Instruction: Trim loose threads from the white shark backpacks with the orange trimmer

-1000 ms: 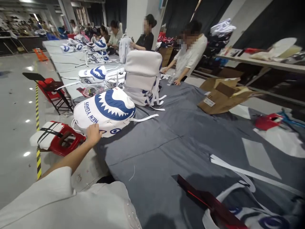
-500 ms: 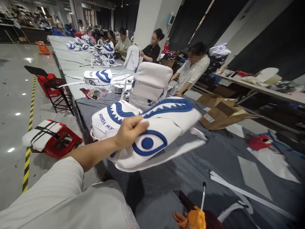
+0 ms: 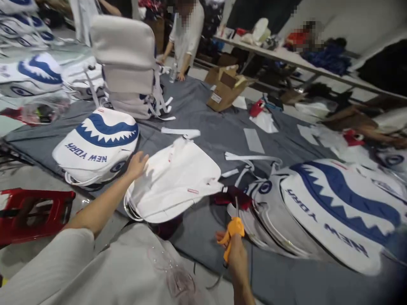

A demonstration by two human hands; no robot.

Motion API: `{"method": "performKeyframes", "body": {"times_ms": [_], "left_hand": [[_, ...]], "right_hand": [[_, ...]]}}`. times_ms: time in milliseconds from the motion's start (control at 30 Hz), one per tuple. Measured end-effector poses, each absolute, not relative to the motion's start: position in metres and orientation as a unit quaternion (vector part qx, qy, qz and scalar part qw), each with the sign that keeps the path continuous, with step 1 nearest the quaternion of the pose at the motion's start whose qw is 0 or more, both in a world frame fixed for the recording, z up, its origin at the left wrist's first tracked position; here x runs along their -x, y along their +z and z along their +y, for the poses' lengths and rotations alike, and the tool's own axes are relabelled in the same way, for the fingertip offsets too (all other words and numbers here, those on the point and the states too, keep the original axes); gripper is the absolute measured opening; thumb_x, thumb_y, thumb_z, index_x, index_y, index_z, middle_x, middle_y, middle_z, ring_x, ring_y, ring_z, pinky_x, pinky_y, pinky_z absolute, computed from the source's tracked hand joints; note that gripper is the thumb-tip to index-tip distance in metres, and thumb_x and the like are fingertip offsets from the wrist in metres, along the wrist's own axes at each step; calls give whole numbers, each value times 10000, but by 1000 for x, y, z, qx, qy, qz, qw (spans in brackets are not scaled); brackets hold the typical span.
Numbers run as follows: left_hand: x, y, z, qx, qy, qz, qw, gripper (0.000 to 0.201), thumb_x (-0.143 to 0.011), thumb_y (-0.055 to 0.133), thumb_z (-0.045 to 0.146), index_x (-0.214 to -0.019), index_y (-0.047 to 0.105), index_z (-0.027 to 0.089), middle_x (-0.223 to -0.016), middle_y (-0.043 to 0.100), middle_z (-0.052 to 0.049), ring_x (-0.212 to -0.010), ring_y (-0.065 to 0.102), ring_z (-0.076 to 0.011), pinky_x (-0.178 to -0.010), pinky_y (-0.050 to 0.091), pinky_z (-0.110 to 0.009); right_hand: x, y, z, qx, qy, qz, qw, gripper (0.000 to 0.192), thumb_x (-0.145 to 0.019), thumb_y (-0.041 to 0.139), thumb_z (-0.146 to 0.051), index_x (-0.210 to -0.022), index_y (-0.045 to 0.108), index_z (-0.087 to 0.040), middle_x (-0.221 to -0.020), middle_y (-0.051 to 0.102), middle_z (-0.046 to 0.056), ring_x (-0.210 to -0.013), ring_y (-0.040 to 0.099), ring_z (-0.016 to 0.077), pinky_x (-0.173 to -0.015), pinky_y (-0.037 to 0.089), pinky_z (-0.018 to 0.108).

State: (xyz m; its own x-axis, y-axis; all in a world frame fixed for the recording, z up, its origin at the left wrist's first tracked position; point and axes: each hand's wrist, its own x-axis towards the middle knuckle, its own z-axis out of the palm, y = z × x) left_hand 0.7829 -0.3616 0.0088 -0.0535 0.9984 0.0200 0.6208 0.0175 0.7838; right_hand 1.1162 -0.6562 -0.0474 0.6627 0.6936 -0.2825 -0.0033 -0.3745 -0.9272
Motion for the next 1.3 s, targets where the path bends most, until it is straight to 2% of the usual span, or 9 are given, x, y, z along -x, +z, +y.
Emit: {"method": "performKeyframes", "body": {"times_ms": [133, 333, 400, 500, 600, 733, 1100, 1200, 1300], "left_hand": [[-796, -22, -389, -757, 147, 620, 147, 901, -786, 695, 473, -1525, 284, 160, -1587, 249, -226, -1448, 269, -397, -1114, 299, -560], [-802, -40, -405, -769, 133, 620, 86, 624, -935, 484, 244, -1516, 316, 89, -1521, 366, -258, -1377, 405, -370, -1090, 356, -502], [-798, -34, -411, -762, 187, 594, 179, 547, -953, 463, 276, -1478, 404, 133, -1480, 458, -202, -1327, 479, -334, -1095, 369, -482], [-787, -25, -420, -691, 267, 468, 482, 504, -939, 502, 478, -1358, 547, 202, -1322, 627, -130, -1157, 630, -266, -1007, 478, -397], [-775, -27, -415, -458, 284, 409, 737, 598, -937, 403, 618, -1169, 642, 121, -1170, 694, -186, -953, 713, -232, -830, 558, -318], [-766, -44, -391, -234, 229, 472, 819, 725, -981, 191, 578, -997, 679, 42, -1024, 715, -245, -862, 725, -244, -728, 574, -311], [-766, -58, -378, -211, 195, 495, 820, 676, -981, 238, 554, -1114, 624, 16, -847, 718, -219, -733, 710, -258, -695, 573, -371], [-779, -54, -392, -357, 202, 560, 720, 654, -985, 225, 550, -1172, 600, 49, -852, 709, -205, -697, 690, -262, -683, 557, -392], [-801, -53, -421, -555, 217, 600, 534, 579, -960, 380, 529, -1381, 490, 146, -1089, 664, -202, -937, 668, -308, -845, 510, -444]], "right_hand": [[-1109, -20, -639, 733, 354, -277, 511, 737, -739, 474, -832, -940, 680, -155, -955, 742, 147, -869, 716, 285, -786, 568, 391], [-1082, 26, -597, 705, 302, -475, 432, 664, -877, 342, -756, -930, 657, -174, -943, 716, 124, -827, 681, 227, -808, 535, 363], [-1080, 37, -579, 698, 309, -507, 401, 646, -897, 310, -741, -976, 621, -180, -866, 701, 100, -736, 665, 207, -729, 536, 343], [-1089, 54, -540, 702, 361, -525, 318, 596, -915, 310, -709, -1023, 566, -182, -714, 649, 45, -573, 613, 179, -574, 507, 306], [-1093, 68, -500, 755, 333, -510, 242, 543, -948, 266, -650, -933, 533, -178, -621, 588, 17, -482, 558, 153, -490, 453, 273], [-1066, 75, -477, 734, 373, -556, 115, 526, -913, 390, -653, -841, 585, -170, -505, 529, -16, -416, 483, 134, -440, 380, 250], [-1011, 104, -463, 672, 386, -631, 37, 632, -912, 371, -686, -1000, 671, -136, -577, 570, 8, -526, 507, 137, -550, 399, 245], [-1013, 108, -460, 665, 367, -650, 20, 597, -925, 372, -659, -964, 670, -144, -575, 566, 8, -549, 518, 144, -563, 399, 247], [-1024, 116, -462, 711, 288, -641, 29, 598, -942, 322, -656, -943, 649, -155, -579, 566, 15, -540, 515, 149, -560, 392, 256]]}}
